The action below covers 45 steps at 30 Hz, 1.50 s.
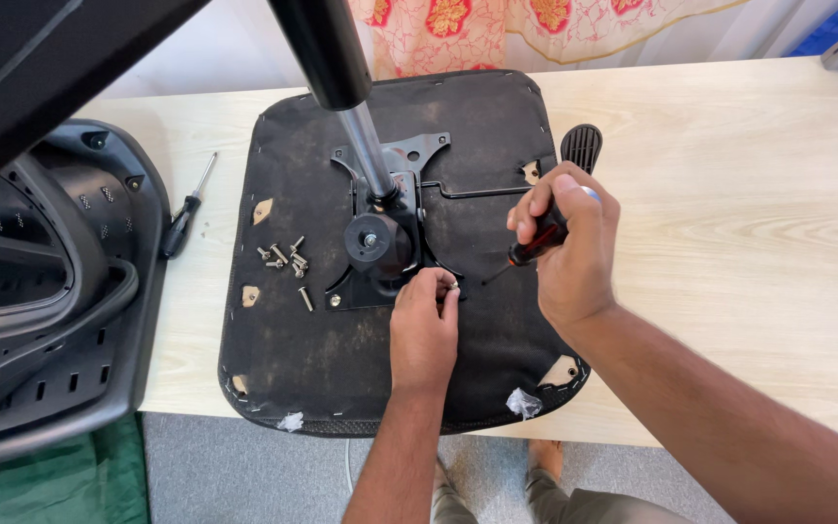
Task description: The person uses a screwdriver to fasten screws into the metal mounting bracket of an inverted office chair base. They tighten multiple screws sequentially to secure the bracket to the chair seat.
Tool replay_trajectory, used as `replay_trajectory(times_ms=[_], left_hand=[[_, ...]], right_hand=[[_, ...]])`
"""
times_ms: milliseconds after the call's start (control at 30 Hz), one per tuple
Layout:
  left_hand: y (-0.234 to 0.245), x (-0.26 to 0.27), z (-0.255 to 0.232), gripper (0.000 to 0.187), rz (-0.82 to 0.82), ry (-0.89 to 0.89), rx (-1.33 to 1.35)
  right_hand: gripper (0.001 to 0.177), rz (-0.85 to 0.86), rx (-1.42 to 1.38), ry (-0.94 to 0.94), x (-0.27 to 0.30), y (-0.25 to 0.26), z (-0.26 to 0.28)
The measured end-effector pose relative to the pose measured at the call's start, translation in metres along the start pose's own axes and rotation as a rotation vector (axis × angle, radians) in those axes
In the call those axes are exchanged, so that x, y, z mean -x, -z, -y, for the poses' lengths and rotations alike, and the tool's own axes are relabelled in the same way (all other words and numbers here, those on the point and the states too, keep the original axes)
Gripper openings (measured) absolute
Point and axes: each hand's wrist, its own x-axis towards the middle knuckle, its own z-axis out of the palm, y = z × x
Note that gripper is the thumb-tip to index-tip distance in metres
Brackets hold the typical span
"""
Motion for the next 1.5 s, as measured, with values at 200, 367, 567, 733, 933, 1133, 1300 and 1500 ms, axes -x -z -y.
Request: replay_trajectory(times_ms=[200,367,567,733,933,1133,1300,1500], left_hand=[[0.0,0.0,0.0,0.016,0.011,0.075,0.085],[-0.003,0.0,0.003,0.019,-0.011,-0.02,0.054],[-0.007,-0.003,0.001,0.029,0.007,-0.057,0.013],[-0.007,-0.003,-0.004,0.029,0.058,0.045,0.0],[-0.007,-0.003,-0.002,0.027,0.042,0.053,0.026],[-0.007,-0.003,-0.002,0.026,0.046,0.09,0.047],[-0.007,-0.002,-0.002,0.027,0.047,0.111,0.06],[-0.01,-0.003,0.004,0.027,0.05,0.1,0.1]], right_hand=[[0.03,0.006,-0.137,-0.009,-0.005,-0.011,-0.004],[0.029,0.037,-0.114,-0.016,-0.006,-0.017,-0.008],[0.03,0.075,-0.084,-0.003,-0.007,-0.018,-0.011],[0.029,0.089,-0.112,-0.029,-0.009,-0.014,-0.011],[0.028,0.076,-0.116,-0.03,-0.012,-0.016,-0.013],[0.03,0.063,-0.13,-0.041,-0.009,-0.016,-0.014],[0.031,0.03,-0.101,-0.031,-0.009,-0.016,-0.013],[0.029,0.059,-0.046,0.022,-0.003,-0.022,-0.014]])
